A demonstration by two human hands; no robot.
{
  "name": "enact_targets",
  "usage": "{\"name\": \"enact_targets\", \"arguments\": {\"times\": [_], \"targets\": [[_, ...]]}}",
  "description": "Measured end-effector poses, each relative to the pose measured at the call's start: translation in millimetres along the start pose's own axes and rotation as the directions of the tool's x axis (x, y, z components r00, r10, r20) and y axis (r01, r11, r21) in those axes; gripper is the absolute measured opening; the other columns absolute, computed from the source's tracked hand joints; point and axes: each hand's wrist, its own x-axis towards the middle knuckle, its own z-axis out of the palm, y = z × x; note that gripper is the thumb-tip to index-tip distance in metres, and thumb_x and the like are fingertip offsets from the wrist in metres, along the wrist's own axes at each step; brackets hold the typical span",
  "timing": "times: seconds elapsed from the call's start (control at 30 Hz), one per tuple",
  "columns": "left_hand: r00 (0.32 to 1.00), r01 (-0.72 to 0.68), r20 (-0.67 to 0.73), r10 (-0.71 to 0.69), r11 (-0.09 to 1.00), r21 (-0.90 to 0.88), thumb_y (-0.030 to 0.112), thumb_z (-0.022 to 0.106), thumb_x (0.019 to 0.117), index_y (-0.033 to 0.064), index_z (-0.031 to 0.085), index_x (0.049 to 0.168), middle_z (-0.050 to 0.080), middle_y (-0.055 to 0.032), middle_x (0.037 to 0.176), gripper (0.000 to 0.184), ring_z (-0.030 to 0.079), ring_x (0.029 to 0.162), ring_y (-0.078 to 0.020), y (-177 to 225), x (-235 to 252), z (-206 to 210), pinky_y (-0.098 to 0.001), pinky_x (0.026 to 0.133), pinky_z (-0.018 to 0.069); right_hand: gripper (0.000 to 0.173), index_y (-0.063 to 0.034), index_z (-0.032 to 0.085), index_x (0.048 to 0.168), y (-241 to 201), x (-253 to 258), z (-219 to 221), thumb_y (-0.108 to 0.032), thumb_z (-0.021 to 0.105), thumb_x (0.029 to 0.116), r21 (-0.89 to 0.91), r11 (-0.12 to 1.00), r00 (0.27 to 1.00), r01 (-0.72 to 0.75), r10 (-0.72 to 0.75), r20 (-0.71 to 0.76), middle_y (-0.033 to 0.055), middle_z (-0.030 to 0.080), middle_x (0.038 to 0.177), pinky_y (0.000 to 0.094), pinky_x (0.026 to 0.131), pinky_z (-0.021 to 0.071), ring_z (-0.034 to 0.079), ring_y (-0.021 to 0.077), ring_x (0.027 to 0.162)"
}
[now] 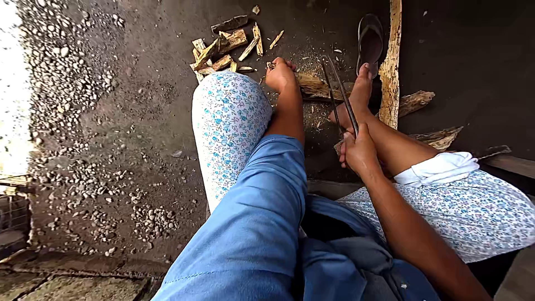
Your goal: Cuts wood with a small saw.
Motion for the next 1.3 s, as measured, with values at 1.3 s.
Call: {"name": "enact_targets", "arguments": {"times": [1.3], "targets": [[0.998,-0.063,-0.011,0.064,0.996,0.061,0.011,0.054,0.1033,-0.0007,0.059,0.105,0.061,-0.0083,0.071,0.013,0.064,0.059,-0.0167,-2,-13,-3,-0.0317,0.059,0.0583,0.038,0.0061,0.04,0.14,2,43,25,-0.017,0.043,0.1104,-0.251,0.956,0.974,0.152,-0.188,-0.124,0.0324,0.065,0.109,0.061,0.089,0.0542,0.069,0.0483,0.103]]}}
